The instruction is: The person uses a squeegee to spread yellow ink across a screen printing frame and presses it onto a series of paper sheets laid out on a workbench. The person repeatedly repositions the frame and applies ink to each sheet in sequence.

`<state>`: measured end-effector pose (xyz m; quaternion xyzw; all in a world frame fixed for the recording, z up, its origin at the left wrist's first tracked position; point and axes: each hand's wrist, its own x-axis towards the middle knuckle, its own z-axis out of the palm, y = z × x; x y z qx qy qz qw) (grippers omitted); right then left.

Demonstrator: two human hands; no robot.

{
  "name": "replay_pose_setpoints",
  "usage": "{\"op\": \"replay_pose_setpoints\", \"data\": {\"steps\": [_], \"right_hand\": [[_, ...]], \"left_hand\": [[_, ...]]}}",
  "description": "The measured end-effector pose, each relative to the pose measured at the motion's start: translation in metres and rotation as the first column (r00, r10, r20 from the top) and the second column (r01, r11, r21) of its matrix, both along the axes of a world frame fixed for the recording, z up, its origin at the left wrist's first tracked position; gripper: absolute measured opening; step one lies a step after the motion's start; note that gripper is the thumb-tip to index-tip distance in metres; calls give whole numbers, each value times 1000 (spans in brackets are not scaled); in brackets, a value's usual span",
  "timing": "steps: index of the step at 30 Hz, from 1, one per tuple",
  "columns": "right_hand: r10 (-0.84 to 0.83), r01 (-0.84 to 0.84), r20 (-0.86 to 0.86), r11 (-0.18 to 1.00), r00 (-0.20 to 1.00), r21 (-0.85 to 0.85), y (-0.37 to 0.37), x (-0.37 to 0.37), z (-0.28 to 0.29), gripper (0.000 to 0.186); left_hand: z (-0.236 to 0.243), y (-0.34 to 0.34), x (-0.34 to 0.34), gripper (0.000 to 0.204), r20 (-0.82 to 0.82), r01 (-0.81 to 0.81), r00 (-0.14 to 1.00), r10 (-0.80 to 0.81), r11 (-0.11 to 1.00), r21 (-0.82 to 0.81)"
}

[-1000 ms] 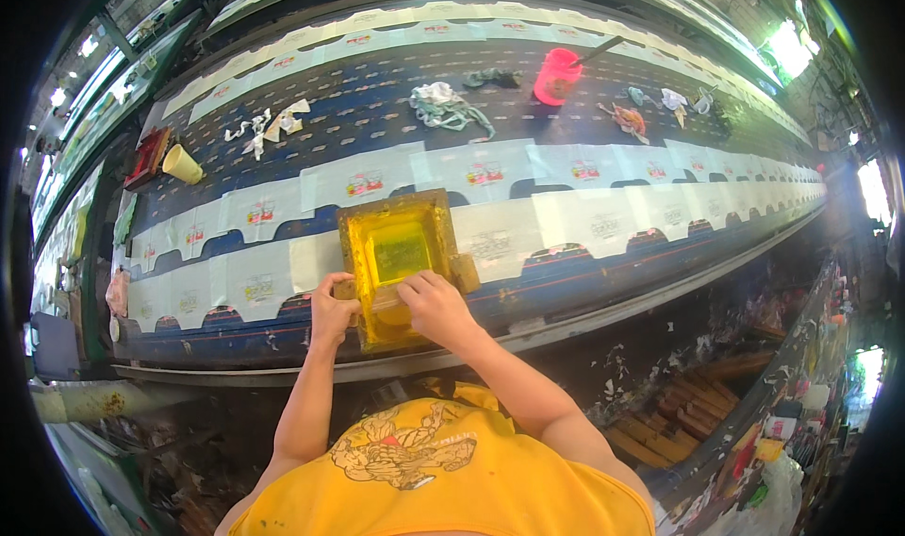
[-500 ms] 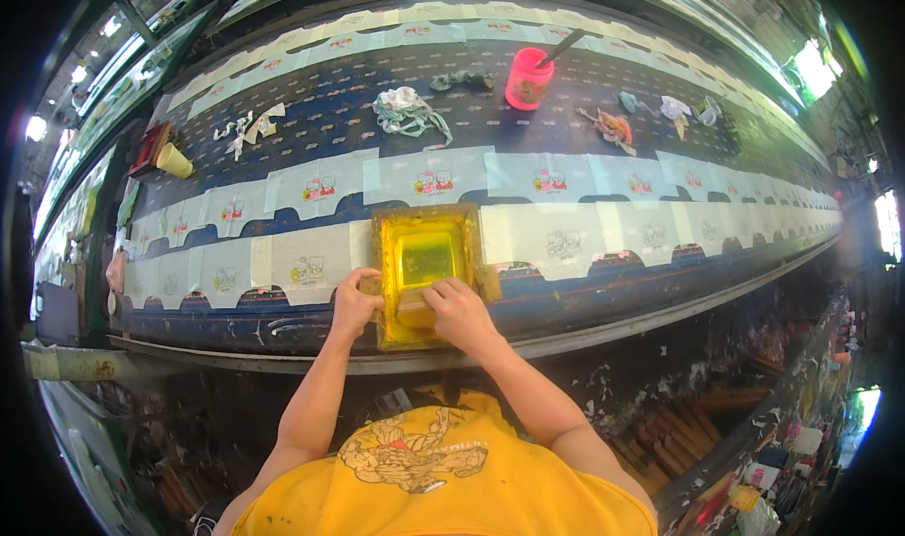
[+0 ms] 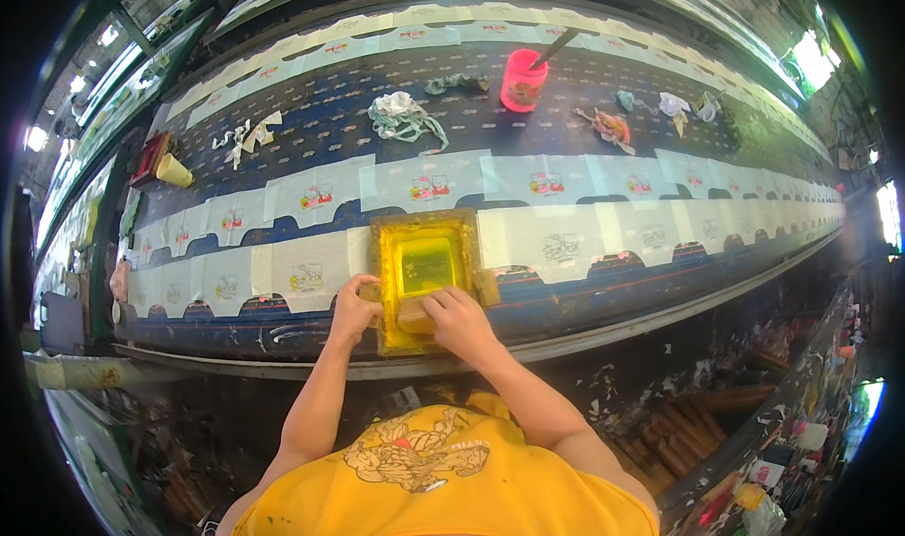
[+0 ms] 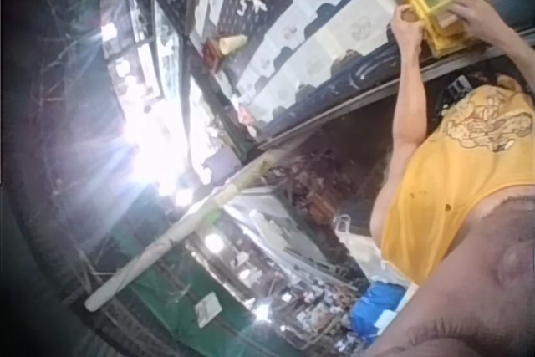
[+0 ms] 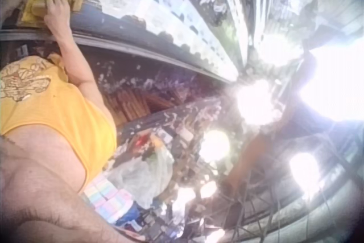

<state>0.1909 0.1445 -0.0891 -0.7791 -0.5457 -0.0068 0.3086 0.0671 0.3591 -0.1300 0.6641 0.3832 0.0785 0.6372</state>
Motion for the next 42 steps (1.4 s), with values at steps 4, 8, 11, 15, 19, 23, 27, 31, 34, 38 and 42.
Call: {"op": "replay_pose_setpoints", "data": {"steps": [4,8,11,15,19,23,27,31,34,38,42], "right_hand": [[2,-2,-16,1000,1000,2,-12,-14,9,37],[-9,5,57,998,998,62,1,-4,-17,31],[-42,35,71,995,997,98,36,25,-29,23],[-36,36,0,998,999,54,75,69,-15,16],[-61,61,-8,998,998,13,80,74,-21,15],[-27,26,33,999,999,18,29,20,-23,18],[6,-11,63,997,998,79,2,2,-17,28],[37,-37,9,999,999,20,-17,26,-4,37],[20,-20,45,1000,999,14,-54,58,11,38],[-6,5,74,1000,997,17,-120,109,22,37],[-61,61,75,998,995,-8,-180,151,15,39]], "left_hand": [[-6,3,-3,55,4,19,1000,-19,1000,4],[8,0,1,54,-71,1,997,-1,1000,-3],[2,2,-1,55,-51,10,999,-10,1000,-17],[5,2,-2,54,-41,19,999,-19,1000,-21],[8,1,0,52,-60,19,998,-18,1000,16],[8,-3,0,51,-53,-16,998,19,998,60],[6,-7,5,51,-12,-69,998,69,997,22],[13,-30,20,50,72,-80,995,74,993,84],[20,-64,51,50,110,-79,991,75,996,32],[17,-133,109,51,191,-81,979,65,994,79],[17,-195,156,53,148,-73,986,80,996,-53]]}}
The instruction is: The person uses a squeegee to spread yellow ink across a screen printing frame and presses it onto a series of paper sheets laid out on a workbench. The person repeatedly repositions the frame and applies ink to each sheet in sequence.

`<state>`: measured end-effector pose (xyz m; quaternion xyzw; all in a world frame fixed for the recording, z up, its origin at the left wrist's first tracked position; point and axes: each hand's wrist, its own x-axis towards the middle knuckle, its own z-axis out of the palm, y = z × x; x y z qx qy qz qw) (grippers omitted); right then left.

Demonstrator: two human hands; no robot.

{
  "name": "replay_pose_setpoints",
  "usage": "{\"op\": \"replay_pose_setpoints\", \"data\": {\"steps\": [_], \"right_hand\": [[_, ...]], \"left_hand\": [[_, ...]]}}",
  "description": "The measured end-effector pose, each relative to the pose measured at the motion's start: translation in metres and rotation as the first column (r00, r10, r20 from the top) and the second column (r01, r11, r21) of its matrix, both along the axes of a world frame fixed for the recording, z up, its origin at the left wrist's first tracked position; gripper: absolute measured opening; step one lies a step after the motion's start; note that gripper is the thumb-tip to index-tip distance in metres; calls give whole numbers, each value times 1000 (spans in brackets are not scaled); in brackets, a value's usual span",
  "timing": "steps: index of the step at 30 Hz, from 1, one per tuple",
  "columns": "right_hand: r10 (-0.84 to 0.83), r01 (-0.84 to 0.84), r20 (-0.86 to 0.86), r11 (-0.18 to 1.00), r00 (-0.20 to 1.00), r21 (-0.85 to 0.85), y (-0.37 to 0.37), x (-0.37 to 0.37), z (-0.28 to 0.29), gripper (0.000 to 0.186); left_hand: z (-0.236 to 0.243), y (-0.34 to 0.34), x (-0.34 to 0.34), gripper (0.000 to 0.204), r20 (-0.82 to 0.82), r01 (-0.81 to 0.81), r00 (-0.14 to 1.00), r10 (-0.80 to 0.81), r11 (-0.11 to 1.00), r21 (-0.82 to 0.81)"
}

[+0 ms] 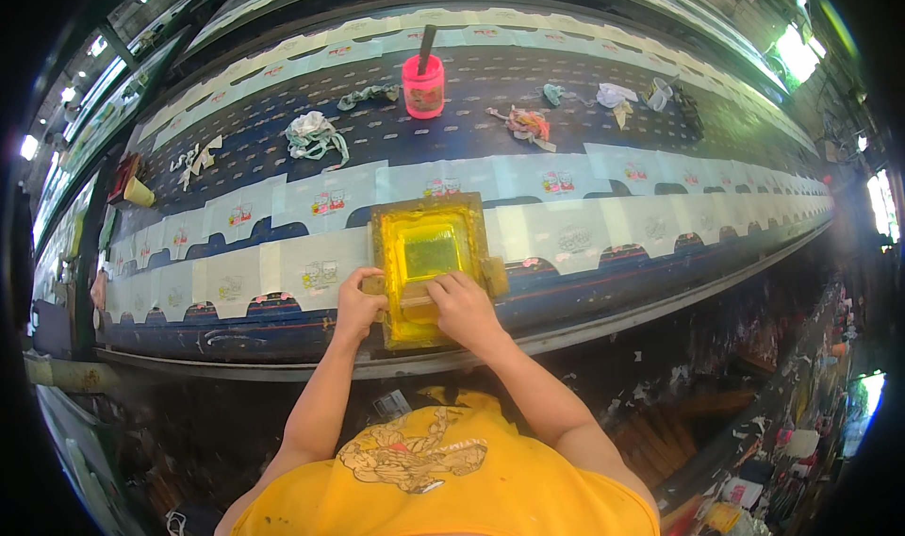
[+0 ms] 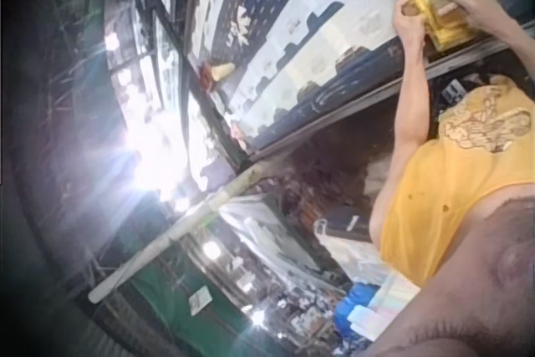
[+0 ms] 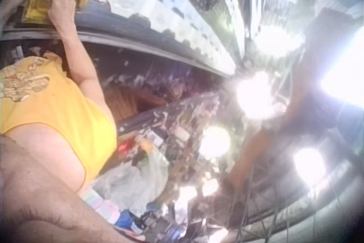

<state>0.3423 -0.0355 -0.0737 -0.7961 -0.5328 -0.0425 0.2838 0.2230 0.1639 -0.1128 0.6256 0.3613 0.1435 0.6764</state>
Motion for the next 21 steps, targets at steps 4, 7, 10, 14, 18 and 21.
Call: {"op": "replay_pose_setpoints", "data": {"steps": [4,7,10,14,18,21], "right_hand": [[21,-21,-38,1000,999,4,-34,23,-10,39],[51,-48,-69,998,996,32,-43,32,-19,39],[60,-57,-78,997,995,42,-46,35,-23,38],[66,-62,-54,996,996,68,-45,39,-20,30],[67,-63,-55,995,996,74,-45,40,-19,29],[72,-67,-66,995,995,70,-49,36,-12,30]], "left_hand": [[-8,-33,22,53,-51,19,999,-17,999,33],[-8,-39,29,53,-63,32,998,-30,999,39],[-5,-41,32,53,-92,29,995,-26,999,33],[-7,-42,33,54,-107,28,994,-23,998,48],[-9,-43,33,54,-121,37,992,-27,996,77],[-7,-40,32,53,-110,46,993,-43,999,27]]}}
